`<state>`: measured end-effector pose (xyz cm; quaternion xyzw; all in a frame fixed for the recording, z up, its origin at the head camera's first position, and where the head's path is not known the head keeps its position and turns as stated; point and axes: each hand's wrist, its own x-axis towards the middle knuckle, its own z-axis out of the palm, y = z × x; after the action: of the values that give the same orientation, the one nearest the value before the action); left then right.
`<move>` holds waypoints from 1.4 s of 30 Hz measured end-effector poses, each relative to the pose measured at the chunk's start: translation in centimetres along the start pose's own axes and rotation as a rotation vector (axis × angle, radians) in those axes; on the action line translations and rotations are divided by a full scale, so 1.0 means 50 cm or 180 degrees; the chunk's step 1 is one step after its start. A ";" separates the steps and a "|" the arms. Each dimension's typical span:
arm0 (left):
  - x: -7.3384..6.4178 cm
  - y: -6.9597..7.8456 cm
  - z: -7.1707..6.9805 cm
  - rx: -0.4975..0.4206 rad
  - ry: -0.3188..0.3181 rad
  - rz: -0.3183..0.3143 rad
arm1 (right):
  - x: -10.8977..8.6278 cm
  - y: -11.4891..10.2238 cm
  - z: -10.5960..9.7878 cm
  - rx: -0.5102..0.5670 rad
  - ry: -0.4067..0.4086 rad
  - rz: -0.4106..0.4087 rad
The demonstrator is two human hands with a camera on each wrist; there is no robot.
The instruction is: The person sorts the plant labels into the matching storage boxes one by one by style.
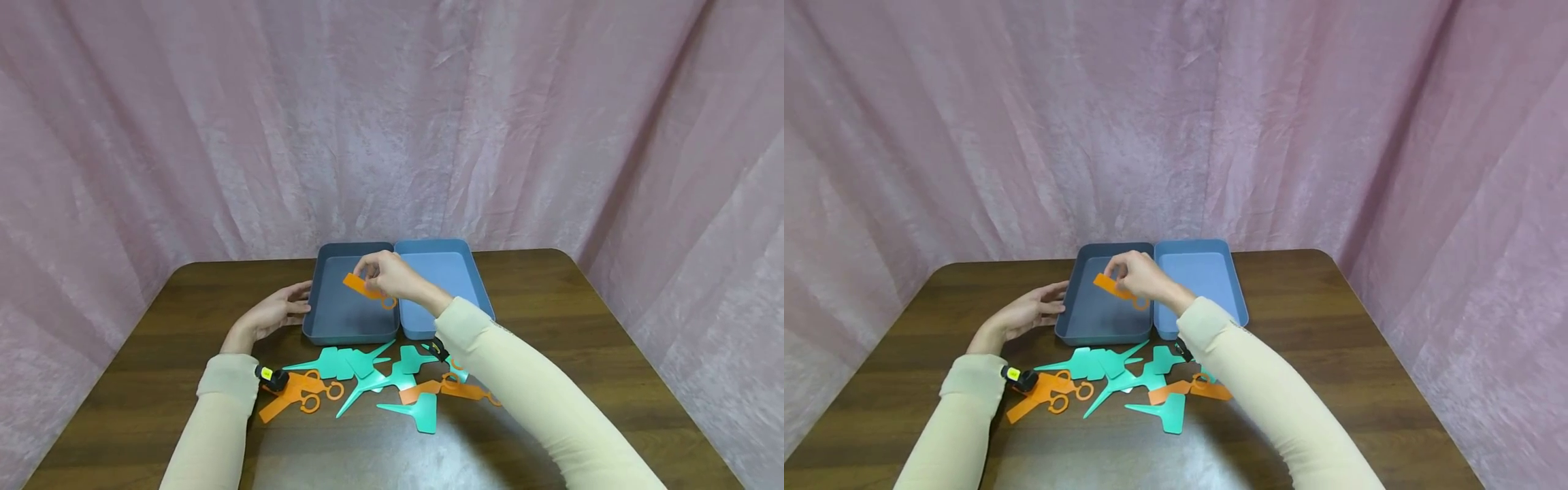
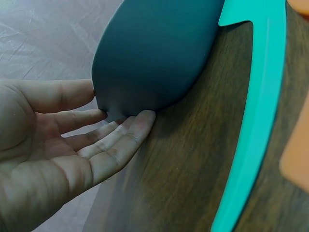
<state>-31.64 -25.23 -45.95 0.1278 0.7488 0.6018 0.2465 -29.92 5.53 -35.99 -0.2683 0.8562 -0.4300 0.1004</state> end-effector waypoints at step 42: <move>-0.003 -0.018 0.006 -0.0061 0.0050 -0.0016 | 0.074 0.031 0.043 -0.0244 -0.0155 0.0395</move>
<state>-31.26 -25.27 -46.83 0.1189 0.7452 0.6094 0.2433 -32.74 2.80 -38.33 -0.2288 0.8843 -0.3831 0.1373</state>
